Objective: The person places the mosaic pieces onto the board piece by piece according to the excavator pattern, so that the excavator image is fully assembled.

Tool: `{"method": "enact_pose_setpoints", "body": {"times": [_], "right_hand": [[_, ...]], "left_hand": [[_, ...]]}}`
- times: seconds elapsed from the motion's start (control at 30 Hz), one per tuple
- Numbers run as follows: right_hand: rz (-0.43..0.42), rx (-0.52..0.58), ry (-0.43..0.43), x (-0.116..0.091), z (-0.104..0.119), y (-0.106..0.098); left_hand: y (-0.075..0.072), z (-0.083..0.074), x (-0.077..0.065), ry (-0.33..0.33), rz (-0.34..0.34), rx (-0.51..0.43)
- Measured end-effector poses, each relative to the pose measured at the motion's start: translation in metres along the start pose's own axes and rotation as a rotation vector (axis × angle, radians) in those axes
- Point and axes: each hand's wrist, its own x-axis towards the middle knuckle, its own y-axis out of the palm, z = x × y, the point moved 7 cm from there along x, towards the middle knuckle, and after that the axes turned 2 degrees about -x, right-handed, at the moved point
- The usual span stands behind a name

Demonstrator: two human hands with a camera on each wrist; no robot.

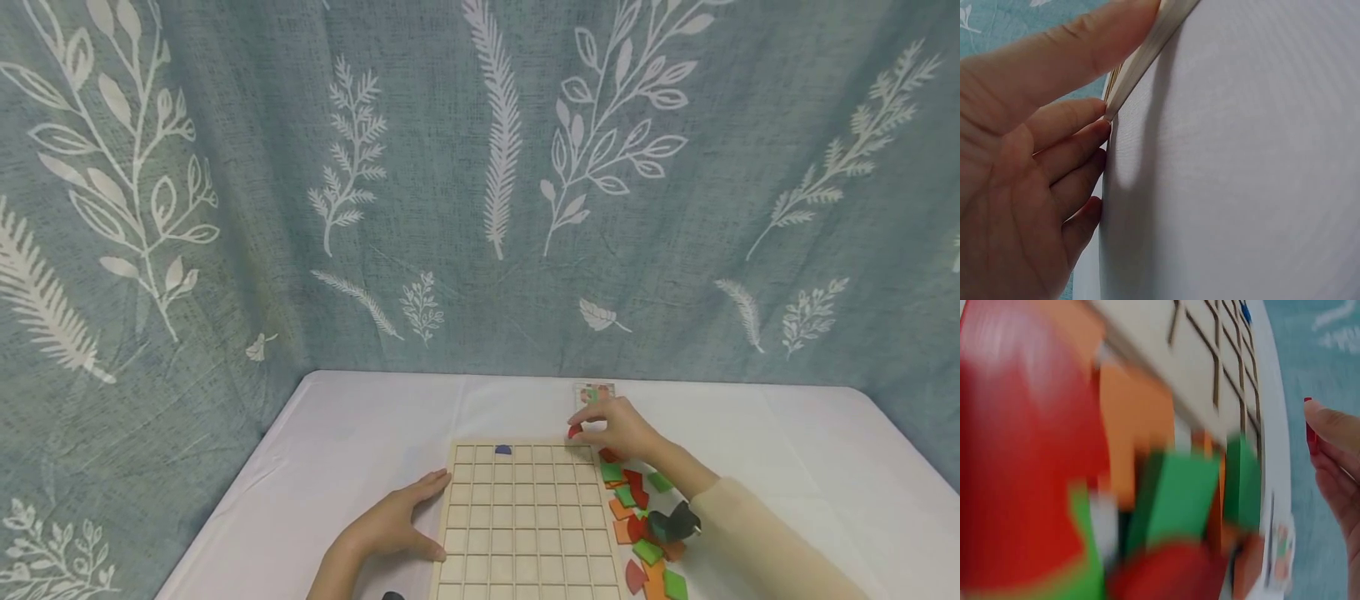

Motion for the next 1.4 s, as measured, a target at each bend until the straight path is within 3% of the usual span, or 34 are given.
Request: {"method": "enact_pose_setpoints", "body": {"times": [0.17, 0.43, 0.53, 0.87, 1.4], "right_hand": [[0.056, 0.045, -0.025, 0.01, 0.029, 0.023], [0.086, 0.001, -0.174, 0.023, 0.075, 0.059], [0.086, -0.014, -0.189, 0.027, 0.084, 0.069], [0.09, -0.059, -0.083, 0.039, 0.091, 0.093], [0.04, -0.07, 0.047, 0.045, 0.082, 0.101]], "left_hand": [[0.001, 0.0, 0.0, 0.001, 0.001, 0.004], [0.003, 0.0, -0.002, -0.005, 0.012, 0.001], [0.003, 0.0, -0.002, -0.001, 0.012, 0.007], [0.0, 0.003, -0.001, 0.002, 0.004, 0.009], [0.0, 0.004, 0.003, -0.009, -0.01, 0.02]]}}
